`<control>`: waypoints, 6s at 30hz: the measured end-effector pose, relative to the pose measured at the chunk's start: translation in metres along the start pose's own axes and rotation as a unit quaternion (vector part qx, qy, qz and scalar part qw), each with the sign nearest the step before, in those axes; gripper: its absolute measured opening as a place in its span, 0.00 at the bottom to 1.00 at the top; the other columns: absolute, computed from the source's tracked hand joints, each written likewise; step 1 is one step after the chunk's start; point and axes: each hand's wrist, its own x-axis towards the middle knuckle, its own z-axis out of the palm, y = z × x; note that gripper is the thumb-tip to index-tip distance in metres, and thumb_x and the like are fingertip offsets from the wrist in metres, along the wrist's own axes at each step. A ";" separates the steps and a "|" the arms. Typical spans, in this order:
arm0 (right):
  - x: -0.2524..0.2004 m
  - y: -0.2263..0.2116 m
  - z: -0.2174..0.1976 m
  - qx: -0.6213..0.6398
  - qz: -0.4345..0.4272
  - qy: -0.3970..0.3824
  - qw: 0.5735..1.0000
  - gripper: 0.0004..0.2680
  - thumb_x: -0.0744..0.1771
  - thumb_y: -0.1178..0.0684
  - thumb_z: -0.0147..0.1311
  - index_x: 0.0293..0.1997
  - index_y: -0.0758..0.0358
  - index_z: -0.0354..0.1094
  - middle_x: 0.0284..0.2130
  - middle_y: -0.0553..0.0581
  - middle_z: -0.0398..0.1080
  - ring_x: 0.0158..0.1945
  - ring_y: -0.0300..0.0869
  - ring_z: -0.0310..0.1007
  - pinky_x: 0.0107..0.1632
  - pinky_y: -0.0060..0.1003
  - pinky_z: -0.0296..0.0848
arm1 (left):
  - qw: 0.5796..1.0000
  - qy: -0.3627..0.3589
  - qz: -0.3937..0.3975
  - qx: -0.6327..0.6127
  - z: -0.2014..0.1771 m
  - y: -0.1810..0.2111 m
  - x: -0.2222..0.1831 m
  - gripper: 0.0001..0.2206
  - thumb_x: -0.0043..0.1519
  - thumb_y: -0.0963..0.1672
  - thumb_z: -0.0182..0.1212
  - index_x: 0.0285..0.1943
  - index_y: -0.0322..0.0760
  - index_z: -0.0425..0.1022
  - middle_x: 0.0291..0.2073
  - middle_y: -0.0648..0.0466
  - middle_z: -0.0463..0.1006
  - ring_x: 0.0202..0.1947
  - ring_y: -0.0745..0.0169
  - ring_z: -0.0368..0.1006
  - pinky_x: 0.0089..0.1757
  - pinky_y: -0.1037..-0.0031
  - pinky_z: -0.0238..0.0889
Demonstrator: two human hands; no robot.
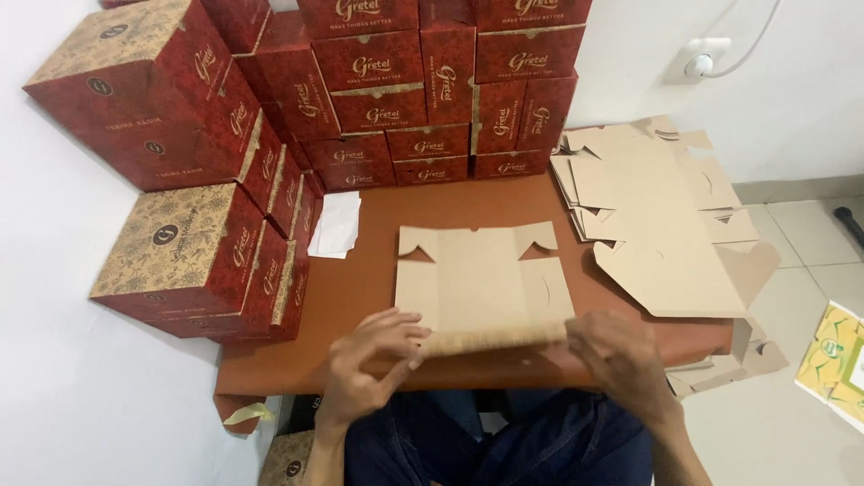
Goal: Assembling a cardboard box from a flat cutout by folding and tucking flaps.
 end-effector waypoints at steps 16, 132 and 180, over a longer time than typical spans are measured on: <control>0.129 -0.012 0.120 -0.045 0.141 0.033 0.988 0.17 0.68 0.37 0.60 0.63 0.45 0.74 0.47 0.57 0.77 0.50 0.51 0.80 0.42 0.50 0.82 | 0.947 0.108 -0.282 0.106 0.058 -0.113 0.020 0.30 0.60 0.35 0.68 0.73 0.26 0.64 0.57 0.25 0.71 0.52 0.11 0.73 0.47 0.39 0.75; 0.208 -0.040 0.157 0.047 -0.224 -0.372 0.900 0.31 0.68 0.72 0.37 0.82 0.44 0.46 0.80 0.52 0.49 0.82 0.49 0.44 0.75 0.53 0.48 | 0.803 -0.015 -0.097 0.588 0.164 -0.074 -0.064 0.35 0.66 0.64 0.38 0.84 0.66 0.48 0.81 0.23 0.38 0.82 0.15 0.30 0.68 0.27 0.30; 0.005 -0.078 0.049 -0.010 -0.073 -0.106 0.992 0.17 0.72 0.56 0.42 0.70 0.50 0.67 0.62 0.55 0.68 0.68 0.57 0.65 0.68 0.53 0.62 | 0.800 -0.307 -0.192 0.478 0.094 -0.158 0.057 0.33 0.70 0.62 0.39 0.80 0.49 0.58 0.80 0.37 0.50 0.83 0.32 0.31 0.64 0.20 0.04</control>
